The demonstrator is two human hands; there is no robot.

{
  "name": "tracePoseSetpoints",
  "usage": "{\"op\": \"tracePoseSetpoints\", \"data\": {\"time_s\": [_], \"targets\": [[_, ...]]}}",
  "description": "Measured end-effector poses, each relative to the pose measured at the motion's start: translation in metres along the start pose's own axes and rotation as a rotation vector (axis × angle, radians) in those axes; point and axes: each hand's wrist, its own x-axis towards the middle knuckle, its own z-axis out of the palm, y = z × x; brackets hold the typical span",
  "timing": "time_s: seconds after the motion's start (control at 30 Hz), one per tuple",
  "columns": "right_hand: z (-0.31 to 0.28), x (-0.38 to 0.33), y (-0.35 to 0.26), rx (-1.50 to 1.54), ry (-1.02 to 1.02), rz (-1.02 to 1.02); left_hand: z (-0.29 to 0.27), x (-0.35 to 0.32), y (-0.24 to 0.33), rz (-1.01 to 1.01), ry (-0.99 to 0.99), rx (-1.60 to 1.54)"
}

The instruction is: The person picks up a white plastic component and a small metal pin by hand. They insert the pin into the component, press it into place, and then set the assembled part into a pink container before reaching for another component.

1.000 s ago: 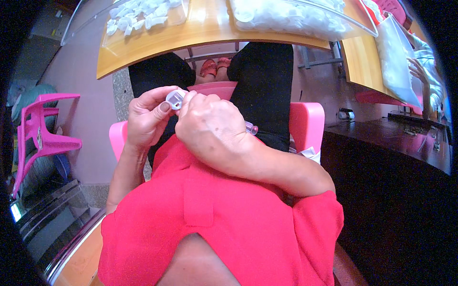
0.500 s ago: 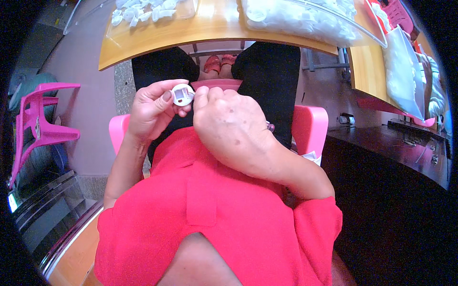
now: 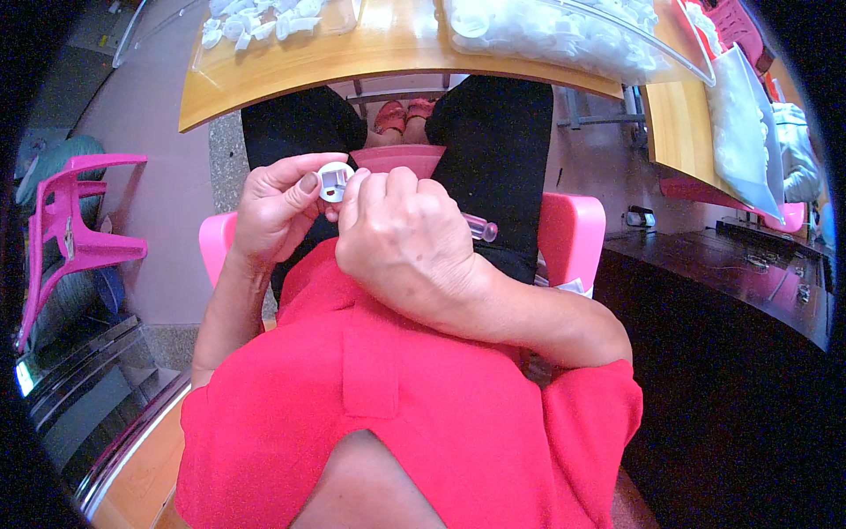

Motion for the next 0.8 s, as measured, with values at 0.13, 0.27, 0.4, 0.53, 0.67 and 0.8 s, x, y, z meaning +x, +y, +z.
{"op": "tracePoseSetpoints", "data": {"time_s": [0.13,0.27,0.4,0.53,0.67,0.8], "targets": [[0.001,-0.001,0.001,-0.045,-0.005,-0.048,0.002,-0.001,0.001,-0.001,0.003,0.012],[0.003,-0.001,0.001,-0.077,0.029,-0.095,0.002,-0.001,0.001,-0.005,0.016,0.020],[-0.005,0.000,-0.002,-0.125,-0.107,-0.130,0.002,-0.002,0.001,-0.028,0.040,0.061],[-0.007,0.002,-0.001,-0.125,-0.143,-0.171,0.003,-0.003,-0.001,-0.019,0.057,0.081],[-0.017,0.009,0.004,-0.139,-0.251,-0.301,0.003,-0.004,-0.003,-0.006,0.052,0.125],[-0.012,0.007,0.005,-0.206,-0.237,-0.380,0.003,-0.003,-0.004,-0.049,0.071,0.147]]}}
